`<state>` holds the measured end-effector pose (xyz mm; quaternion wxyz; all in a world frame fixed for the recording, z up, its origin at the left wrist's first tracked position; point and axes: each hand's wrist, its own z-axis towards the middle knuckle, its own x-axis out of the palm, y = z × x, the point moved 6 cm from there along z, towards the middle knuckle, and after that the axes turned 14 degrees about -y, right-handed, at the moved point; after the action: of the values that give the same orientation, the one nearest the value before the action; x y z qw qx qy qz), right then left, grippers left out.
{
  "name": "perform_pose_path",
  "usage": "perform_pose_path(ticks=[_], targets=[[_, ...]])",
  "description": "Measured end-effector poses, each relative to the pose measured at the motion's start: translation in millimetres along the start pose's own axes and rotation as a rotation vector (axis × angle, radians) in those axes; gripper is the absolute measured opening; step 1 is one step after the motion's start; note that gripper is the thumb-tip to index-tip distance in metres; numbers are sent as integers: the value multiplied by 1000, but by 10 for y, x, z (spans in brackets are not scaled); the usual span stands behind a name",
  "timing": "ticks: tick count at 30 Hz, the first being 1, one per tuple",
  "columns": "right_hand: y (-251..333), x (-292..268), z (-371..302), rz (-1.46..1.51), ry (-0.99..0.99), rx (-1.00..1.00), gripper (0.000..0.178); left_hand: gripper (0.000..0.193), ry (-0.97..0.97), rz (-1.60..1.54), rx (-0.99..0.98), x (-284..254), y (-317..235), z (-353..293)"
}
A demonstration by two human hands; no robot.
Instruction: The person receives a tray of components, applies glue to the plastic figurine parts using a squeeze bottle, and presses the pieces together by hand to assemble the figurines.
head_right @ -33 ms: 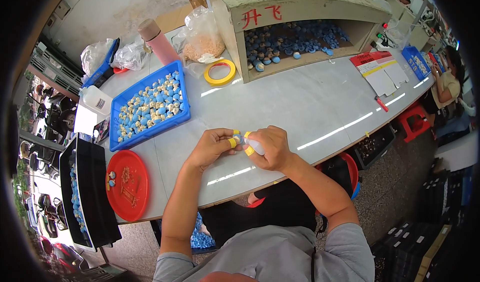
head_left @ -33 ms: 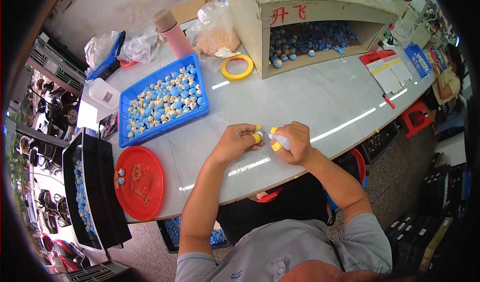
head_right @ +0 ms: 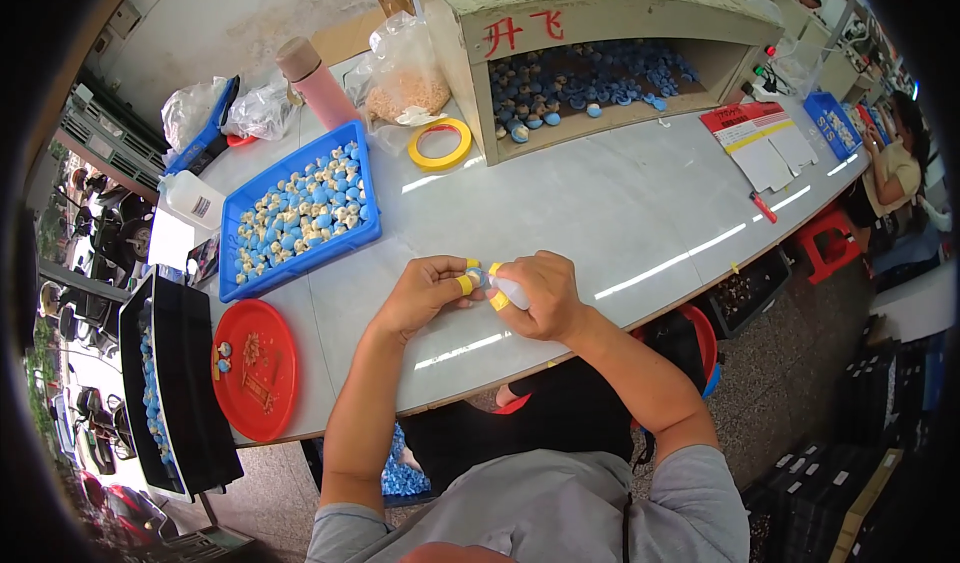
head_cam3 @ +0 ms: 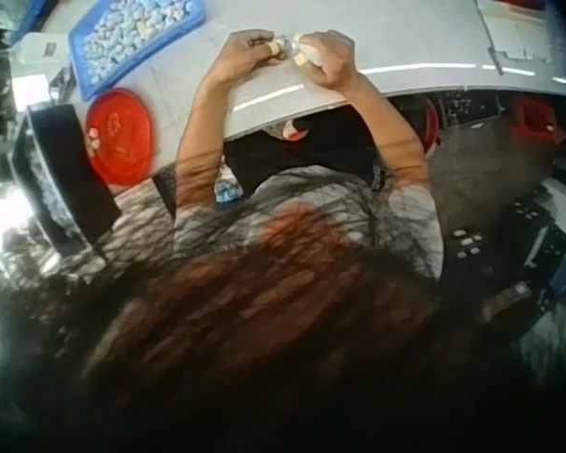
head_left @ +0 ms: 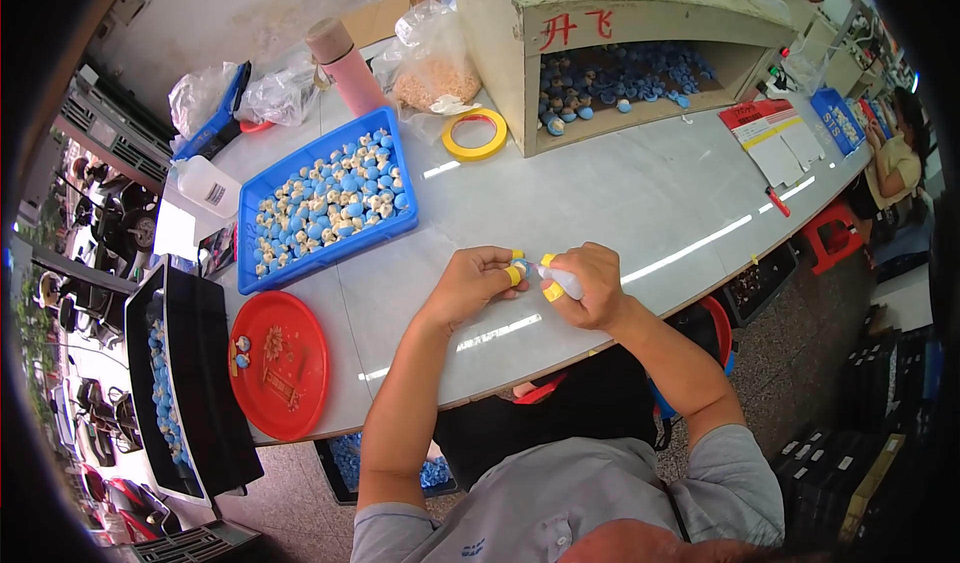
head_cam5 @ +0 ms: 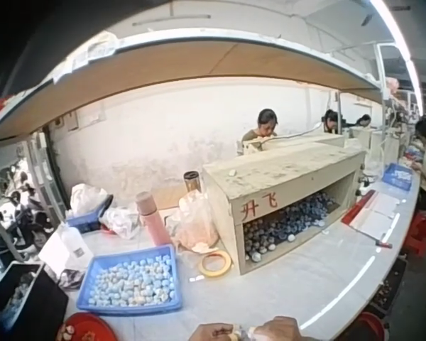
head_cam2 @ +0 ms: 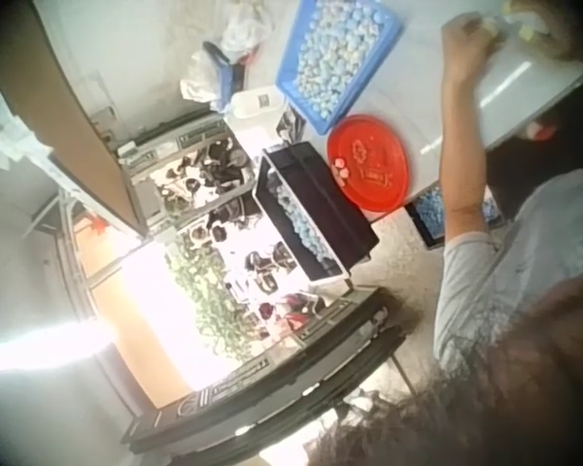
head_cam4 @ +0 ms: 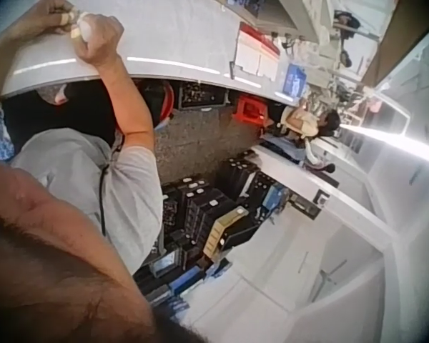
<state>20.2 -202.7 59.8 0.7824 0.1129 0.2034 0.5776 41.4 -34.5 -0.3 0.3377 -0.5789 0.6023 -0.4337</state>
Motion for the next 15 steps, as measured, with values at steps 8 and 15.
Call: perform_pose_path(ticks=[8,15], targets=[[-4,-8,-9,-24,69,-6,19,36,1,-4,-8,9,-11,-3],[-16,2,-18,-13,46,-12,19,34,-13,0,-7,11,-39,-20]])
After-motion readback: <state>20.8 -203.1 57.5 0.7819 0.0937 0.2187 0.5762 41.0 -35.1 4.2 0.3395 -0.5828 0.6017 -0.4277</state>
